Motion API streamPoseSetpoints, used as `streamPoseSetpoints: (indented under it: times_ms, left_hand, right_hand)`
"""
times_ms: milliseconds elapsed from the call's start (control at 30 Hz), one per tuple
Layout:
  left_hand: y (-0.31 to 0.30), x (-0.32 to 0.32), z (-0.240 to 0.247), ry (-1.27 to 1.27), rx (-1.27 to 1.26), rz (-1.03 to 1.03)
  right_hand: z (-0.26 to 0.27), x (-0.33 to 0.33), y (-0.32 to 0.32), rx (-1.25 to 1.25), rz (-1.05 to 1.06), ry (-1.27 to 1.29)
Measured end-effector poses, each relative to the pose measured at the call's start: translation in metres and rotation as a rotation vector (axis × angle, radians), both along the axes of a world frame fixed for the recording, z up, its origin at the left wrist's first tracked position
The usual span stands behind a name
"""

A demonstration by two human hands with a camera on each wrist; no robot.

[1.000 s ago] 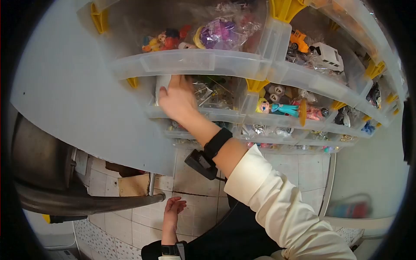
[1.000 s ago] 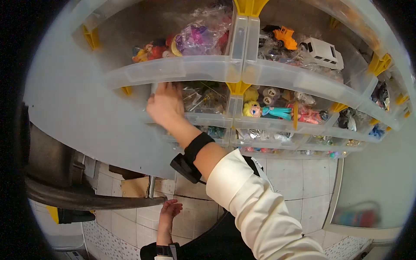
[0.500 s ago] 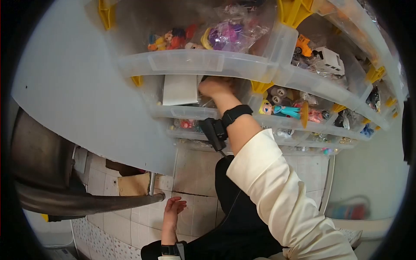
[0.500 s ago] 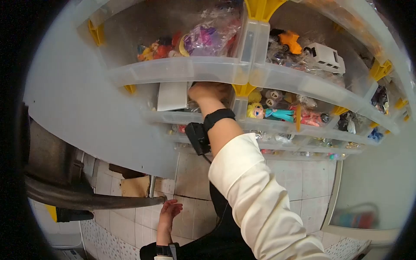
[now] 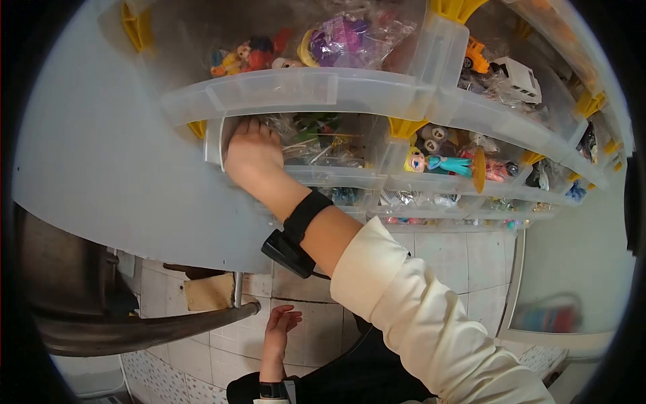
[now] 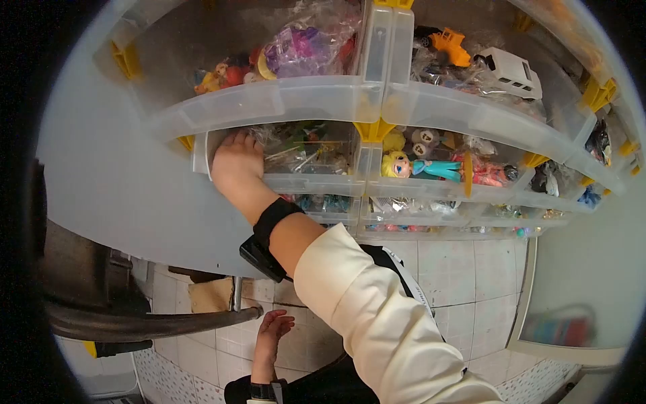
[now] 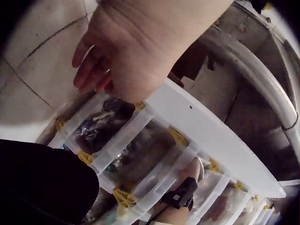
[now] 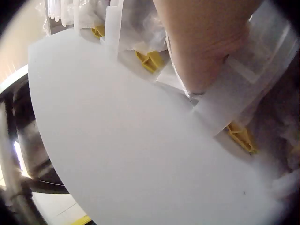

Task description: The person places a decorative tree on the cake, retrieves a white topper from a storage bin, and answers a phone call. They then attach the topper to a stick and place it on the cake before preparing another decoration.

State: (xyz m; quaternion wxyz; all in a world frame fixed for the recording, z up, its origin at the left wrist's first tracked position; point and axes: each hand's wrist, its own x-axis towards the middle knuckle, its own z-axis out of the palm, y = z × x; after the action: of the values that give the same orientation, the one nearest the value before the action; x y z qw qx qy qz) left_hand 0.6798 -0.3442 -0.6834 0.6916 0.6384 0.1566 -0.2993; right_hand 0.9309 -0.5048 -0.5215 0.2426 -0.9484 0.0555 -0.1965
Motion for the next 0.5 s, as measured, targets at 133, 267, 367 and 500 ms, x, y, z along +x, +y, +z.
streamPoseSetpoints:
  times_ms: [133,267,367,500]
  left_hand:
    - [-0.001,0.000,-0.001,-0.008,0.017,-0.015]
    - [-0.003,0.000,-0.001,-0.016,0.013,0.009]
    - [-0.003,-0.002,0.005,-0.018,0.014,0.025]
    - [-0.003,-0.003,0.004,-0.029,0.001,-0.004]
  right_hand:
    - [0.007,-0.007,0.001,0.000,0.031,0.110]
    - [0.010,-0.005,-0.014,-0.084,-0.141,-0.094]
    - [0.034,0.010,-0.072,0.040,-0.088,-0.238]
    - [0.025,0.035,-0.126,0.317,0.142,-0.104]
